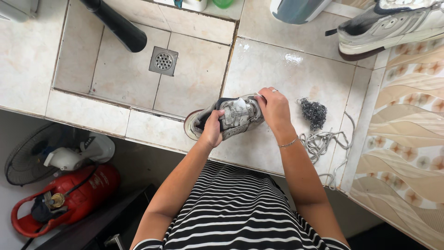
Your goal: The person cleans a shoe in a sink by rinsing it with water and scrubbing the exterior and interior with a toothbrush.
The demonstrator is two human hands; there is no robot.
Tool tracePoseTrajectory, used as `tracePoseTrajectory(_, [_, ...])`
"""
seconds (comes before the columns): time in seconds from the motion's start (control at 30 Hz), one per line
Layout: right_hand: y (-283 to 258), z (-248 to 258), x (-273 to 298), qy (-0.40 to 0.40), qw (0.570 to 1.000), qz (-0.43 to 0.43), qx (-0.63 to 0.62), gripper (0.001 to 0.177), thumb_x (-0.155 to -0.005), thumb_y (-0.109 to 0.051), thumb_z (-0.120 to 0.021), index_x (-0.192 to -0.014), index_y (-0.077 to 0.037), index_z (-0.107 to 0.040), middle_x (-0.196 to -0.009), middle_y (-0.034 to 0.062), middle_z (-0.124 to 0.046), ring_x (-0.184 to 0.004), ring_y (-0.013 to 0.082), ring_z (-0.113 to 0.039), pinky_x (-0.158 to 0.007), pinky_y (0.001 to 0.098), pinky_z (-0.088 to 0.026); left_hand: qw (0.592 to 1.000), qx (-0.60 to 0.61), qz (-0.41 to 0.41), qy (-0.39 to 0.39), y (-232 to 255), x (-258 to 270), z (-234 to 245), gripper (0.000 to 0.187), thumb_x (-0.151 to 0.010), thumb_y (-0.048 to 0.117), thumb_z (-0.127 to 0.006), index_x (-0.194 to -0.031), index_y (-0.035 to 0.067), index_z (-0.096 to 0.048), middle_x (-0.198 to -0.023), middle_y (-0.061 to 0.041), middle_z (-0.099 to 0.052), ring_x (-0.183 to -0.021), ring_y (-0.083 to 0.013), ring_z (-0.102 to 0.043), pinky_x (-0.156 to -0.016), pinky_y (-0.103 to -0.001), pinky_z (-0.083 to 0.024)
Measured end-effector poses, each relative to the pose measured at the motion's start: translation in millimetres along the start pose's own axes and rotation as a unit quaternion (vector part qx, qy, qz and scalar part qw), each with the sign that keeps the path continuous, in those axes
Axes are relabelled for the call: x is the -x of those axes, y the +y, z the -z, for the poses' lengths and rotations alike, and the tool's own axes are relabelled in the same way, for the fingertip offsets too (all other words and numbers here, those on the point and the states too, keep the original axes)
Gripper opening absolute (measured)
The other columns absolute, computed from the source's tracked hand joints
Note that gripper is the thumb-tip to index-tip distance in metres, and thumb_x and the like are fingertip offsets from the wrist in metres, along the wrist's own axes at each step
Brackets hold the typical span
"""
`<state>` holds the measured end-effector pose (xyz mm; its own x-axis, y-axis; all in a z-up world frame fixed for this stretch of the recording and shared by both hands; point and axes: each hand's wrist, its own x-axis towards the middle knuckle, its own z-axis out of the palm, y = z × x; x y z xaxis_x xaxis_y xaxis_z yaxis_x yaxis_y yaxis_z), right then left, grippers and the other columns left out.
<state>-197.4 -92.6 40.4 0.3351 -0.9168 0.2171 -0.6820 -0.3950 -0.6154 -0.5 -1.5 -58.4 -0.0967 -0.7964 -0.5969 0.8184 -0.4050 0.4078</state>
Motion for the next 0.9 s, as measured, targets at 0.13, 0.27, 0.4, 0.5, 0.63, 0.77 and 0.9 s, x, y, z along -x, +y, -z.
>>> tracePoseTrajectory(0.13, [6.5, 17.2, 26.5, -0.063, 0.997, -0.034, -0.006, 0.014, -0.094, -0.017, -0.071, -0.094, -0.003, -0.070, -0.085, 0.0177, -0.067, -0.080, 0.0374, -0.064, -0.072, 0.0453, -0.050, 1.000, -0.003, 0.014, 0.021, -1.5, 1.2, -1.1, 0.037, -0.097, 0.023, -0.052, -0.120, -0.003, -0.061, -0.115, -0.015, -0.071, -0.104, -0.0282, -0.069, -0.099, -0.043, -0.055])
tracePoseTrajectory(0.27, [10.8, 26.8, 90.0, -0.165, 0.977, -0.135, -0.015, 0.018, -0.091, -0.022, -0.071, -0.095, -0.004, -0.073, -0.080, 0.0185, -0.068, -0.073, 0.0367, -0.065, -0.069, 0.0450, -0.050, 0.999, 0.006, 0.011, 0.029, -0.2, 2.9, -2.8, 0.039, -0.095, 0.025, -0.050, -0.118, -0.004, -0.062, -0.111, -0.015, -0.072, -0.102, -0.0285, -0.071, -0.097, -0.043, -0.056])
tracePoseTrajectory(0.4, [23.8, 2.5, 125.6, -0.142, 0.982, -0.121, -0.023, 0.018, -0.091, -0.022, -0.070, -0.096, -0.005, -0.074, -0.086, 0.0179, -0.071, -0.077, 0.0376, -0.067, -0.069, 0.0441, -0.051, 1.000, -0.002, -0.003, 0.018, 4.0, 5.2, -6.0, 0.038, -0.097, 0.026, -0.051, -0.119, -0.003, -0.061, -0.112, -0.016, -0.070, -0.101, -0.0286, -0.069, -0.096, -0.045, -0.056])
tracePoseTrajectory(0.5, [25.6, -4.7, 133.2, -0.112, 0.985, -0.132, 0.006, 0.016, -0.088, -0.021, -0.072, -0.094, -0.006, -0.075, -0.086, 0.0158, -0.072, -0.077, 0.0365, -0.067, -0.070, 0.0438, -0.051, 1.000, -0.012, -0.002, 0.013, 5.0, 9.4, -8.4, 0.040, -0.097, 0.027, -0.050, -0.120, -0.003, -0.061, -0.114, -0.016, -0.070, -0.103, -0.0283, -0.069, -0.097, -0.045, -0.056])
tracePoseTrajectory(0.63, [12.8, 7.8, 118.3, -0.053, 0.986, -0.154, 0.033, 0.019, -0.087, -0.022, -0.080, -0.090, -0.005, -0.073, -0.081, 0.0136, -0.069, -0.072, 0.0325, -0.066, -0.067, 0.0421, -0.051, 1.000, -0.008, 0.001, -0.011, 7.1, 11.9, -13.2, 0.042, -0.095, 0.027, -0.048, -0.121, -0.003, -0.062, -0.117, -0.016, -0.071, -0.107, -0.0288, -0.070, -0.098, -0.044, -0.056])
tracePoseTrajectory(0.77, [-16.7, 10.0, 93.8, 0.059, 0.993, 0.099, -0.028, 0.022, -0.096, -0.008, -0.071, -0.118, -0.009, -0.075, -0.111, 0.0066, -0.074, -0.105, 0.0275, -0.067, -0.093, 0.0388, -0.052, 1.000, 0.005, 0.004, -0.020, 2.2, 12.1, -5.4, 0.043, -0.096, 0.028, -0.048, -0.123, -0.004, -0.062, -0.119, -0.016, -0.070, -0.109, -0.0288, -0.070, -0.100, -0.043, -0.056])
tracePoseTrajectory(0.9, [-48.4, -16.9, 58.2, -0.033, 0.968, 0.244, 0.046, 0.049, -0.094, -0.025, -0.071, -0.139, -0.008, -0.064, -0.145, 0.0077, -0.061, -0.140, 0.0309, -0.051, -0.117, 0.0486, -0.032, 0.998, -0.004, -0.007, -0.064, 5.5, 11.5, -2.9, 0.042, -0.101, 0.030, -0.048, -0.125, -0.002, -0.062, -0.117, -0.015, -0.070, -0.106, -0.0280, -0.069, -0.098, -0.044, -0.055])
